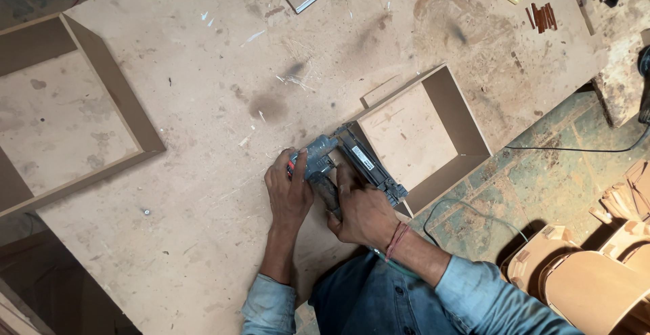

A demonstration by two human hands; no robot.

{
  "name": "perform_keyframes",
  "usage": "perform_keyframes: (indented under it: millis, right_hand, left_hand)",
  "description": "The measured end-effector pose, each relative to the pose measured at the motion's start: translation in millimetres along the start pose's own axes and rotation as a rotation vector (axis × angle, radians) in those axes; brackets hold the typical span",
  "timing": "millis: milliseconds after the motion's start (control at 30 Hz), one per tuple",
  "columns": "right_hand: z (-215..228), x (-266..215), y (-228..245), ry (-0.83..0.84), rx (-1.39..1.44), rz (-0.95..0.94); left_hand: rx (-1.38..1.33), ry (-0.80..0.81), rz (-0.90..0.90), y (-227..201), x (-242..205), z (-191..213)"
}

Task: The person assembles a small wooden box by fitting pre-cut panels together and securing them with a pneumatic nail gun. They repeatedly align the pieces and drive nails into the joints to form the box structure.

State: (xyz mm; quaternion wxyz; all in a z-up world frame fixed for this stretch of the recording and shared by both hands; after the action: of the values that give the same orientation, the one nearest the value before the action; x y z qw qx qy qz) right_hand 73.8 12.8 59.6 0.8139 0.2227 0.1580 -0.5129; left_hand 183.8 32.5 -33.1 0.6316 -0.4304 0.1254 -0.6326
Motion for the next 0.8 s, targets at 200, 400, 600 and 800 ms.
perform_keyframes:
  millis: [200,400,600,800]
  right_hand:
    - [-3,-8,-6,0.073,-0.034,-0.046]
    - [-2,-9,-5,0.105,-0.012,-0.062]
    - [-8,-24,-12,0.274,0.013,-0.113]
    - [14,-63,-23,0.086,0.244,0.056]
  left_hand:
    - [0.006,-0.019,-0.026,-12,3,10]
    - [0.008,-0.016,-0.027,-15,6,11]
    - [-0.038,-0.012,-0.046,-10,-9,11]
    - [-0.338,0.358,0.418,12,-48,-35]
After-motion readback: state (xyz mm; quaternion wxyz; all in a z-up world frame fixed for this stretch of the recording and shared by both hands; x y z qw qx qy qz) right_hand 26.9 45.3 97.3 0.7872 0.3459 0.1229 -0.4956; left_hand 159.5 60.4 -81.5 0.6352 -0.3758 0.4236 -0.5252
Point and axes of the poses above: each hand's wrist, its own x-axis towards the middle knuckle, its own z-axis out of the back of the hand, y = z × x, the point moved 8 cm from there along x, towards the middle knuckle, and after that the axes turned 3 degrees about y, right-handed, at the moved point
